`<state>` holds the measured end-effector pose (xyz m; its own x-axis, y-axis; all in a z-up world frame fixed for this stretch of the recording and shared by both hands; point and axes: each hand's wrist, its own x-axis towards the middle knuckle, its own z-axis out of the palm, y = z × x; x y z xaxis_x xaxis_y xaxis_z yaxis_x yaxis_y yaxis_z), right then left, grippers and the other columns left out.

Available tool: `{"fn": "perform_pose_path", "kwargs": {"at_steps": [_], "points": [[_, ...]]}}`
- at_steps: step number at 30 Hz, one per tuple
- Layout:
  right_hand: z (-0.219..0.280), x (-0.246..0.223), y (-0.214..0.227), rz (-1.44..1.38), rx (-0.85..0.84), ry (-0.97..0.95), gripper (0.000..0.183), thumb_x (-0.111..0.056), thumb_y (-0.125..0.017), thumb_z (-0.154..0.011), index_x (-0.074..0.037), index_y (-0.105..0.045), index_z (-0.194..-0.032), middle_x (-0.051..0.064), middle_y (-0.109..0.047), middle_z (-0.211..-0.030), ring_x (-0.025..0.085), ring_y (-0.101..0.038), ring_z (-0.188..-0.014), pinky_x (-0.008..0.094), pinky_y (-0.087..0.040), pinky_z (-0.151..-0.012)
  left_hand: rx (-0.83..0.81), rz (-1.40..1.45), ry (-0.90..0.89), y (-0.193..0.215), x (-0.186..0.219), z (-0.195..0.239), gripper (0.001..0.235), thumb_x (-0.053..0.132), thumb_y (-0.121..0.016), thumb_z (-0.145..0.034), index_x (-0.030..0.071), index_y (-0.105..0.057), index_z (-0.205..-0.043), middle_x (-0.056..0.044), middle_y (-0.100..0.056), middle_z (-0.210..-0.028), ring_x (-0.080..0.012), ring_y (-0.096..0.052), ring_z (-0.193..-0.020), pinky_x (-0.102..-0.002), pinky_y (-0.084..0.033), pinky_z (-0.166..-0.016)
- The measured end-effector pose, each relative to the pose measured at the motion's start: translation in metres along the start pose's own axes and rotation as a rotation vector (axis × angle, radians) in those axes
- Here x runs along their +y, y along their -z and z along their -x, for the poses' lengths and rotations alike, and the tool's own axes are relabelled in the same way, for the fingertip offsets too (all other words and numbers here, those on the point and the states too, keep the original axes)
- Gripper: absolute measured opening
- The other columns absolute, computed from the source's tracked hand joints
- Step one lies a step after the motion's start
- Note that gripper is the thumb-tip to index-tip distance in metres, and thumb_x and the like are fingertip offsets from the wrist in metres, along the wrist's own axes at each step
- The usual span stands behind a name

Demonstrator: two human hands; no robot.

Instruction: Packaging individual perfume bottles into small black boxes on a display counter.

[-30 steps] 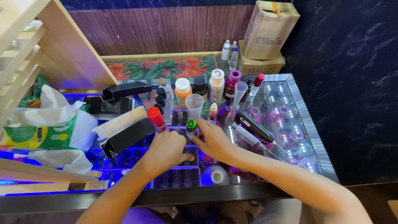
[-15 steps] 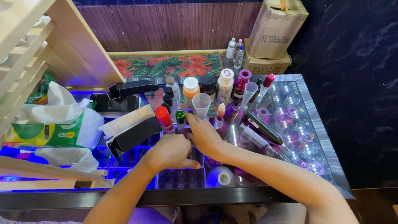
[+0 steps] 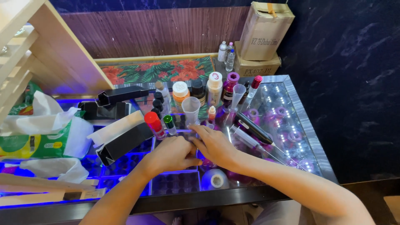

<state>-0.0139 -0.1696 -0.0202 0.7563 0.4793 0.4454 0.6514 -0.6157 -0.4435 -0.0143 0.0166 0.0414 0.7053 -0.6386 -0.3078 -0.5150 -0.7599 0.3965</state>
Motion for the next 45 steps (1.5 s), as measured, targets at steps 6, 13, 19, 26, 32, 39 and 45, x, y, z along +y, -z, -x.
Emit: {"fn": "perform_pose_path", "kwargs": {"at_steps": [6,13,19,26,32,39,45], "points": [[0.037,0.054,0.047,0.681,0.213,0.052,0.026,-0.038,-0.057,-0.100,-0.019,-0.065,-0.116,-0.002,-0.061,-0.086,0.020,-0.066,-0.082,0.031,-0.055,-0.065,0.607,-0.293,-0.223,-0.068,0.002,-0.056,0.025,0.052,-0.052,-0.097,0.027,-0.053,-0.100,0.000,-0.064,-0.077,-0.0298,-0.071,-0.062,-0.046,-0.058,-0.056],[0.021,0.091,0.110,0.743,0.173,-0.323,0.061,-0.029,-0.059,-0.099,-0.007,-0.041,-0.153,0.013,-0.058,-0.103,0.034,-0.067,-0.089,0.047,-0.061,-0.063,0.858,-0.470,-0.286,-0.056,0.061,-0.127,0.050,0.048,-0.048,-0.099,0.012,-0.055,-0.134,0.000,-0.059,-0.081,-0.0222,-0.068,-0.056,-0.042,-0.057,-0.047],[0.010,0.126,0.109,0.718,0.146,-0.403,0.067,-0.021,-0.069,-0.095,-0.010,-0.039,-0.154,0.020,-0.058,-0.127,0.038,-0.070,-0.103,0.047,-0.063,-0.072,0.739,-0.181,-0.178,-0.053,0.073,-0.172,0.057,0.050,-0.051,-0.099,0.008,-0.055,-0.138,-0.012,-0.068,-0.071,-0.0428,-0.073,-0.067,-0.056,-0.059,-0.061],[0.031,0.131,0.101,0.860,0.315,-0.192,0.022,-0.035,-0.061,-0.101,-0.020,-0.049,-0.112,-0.006,-0.054,-0.087,0.013,-0.069,-0.078,0.022,-0.055,-0.061,0.590,0.019,-0.114,-0.032,0.077,-0.162,0.057,0.051,-0.054,-0.096,0.013,-0.051,-0.139,-0.016,-0.072,-0.078,-0.0494,-0.072,-0.075,-0.059,-0.058,-0.069],[0.025,0.050,0.119,0.500,0.417,-0.071,0.033,-0.029,-0.071,-0.092,-0.020,-0.063,-0.122,-0.003,-0.062,-0.084,0.016,-0.067,-0.070,0.026,-0.056,-0.058,0.712,0.055,-0.184,-0.027,0.081,-0.103,0.055,0.040,-0.059,-0.095,0.011,-0.049,-0.140,-0.011,-0.070,-0.083,-0.0432,-0.072,-0.073,-0.056,-0.058,-0.065],[0.011,0.001,0.110,-0.296,0.148,-0.150,0.020,-0.021,-0.070,-0.092,-0.008,-0.066,-0.106,0.004,-0.068,-0.091,0.015,-0.064,-0.072,0.028,-0.057,-0.066,0.623,0.440,-0.234,-0.033,0.050,-0.046,0.046,0.038,-0.047,-0.104,0.003,-0.055,-0.132,-0.017,-0.071,-0.113,-0.0354,-0.070,-0.099,-0.047,-0.053,-0.078],[0.010,0.012,0.083,-0.385,0.075,0.056,0.031,-0.019,-0.065,-0.098,-0.006,-0.065,-0.125,0.010,-0.069,-0.111,0.020,-0.068,-0.093,0.031,-0.058,-0.084,0.394,0.765,-0.183,-0.029,0.028,-0.026,0.048,0.040,-0.041,-0.103,0.008,-0.054,-0.137,-0.009,-0.069,-0.130,-0.0206,-0.065,-0.121,-0.037,-0.048,-0.100]]}}
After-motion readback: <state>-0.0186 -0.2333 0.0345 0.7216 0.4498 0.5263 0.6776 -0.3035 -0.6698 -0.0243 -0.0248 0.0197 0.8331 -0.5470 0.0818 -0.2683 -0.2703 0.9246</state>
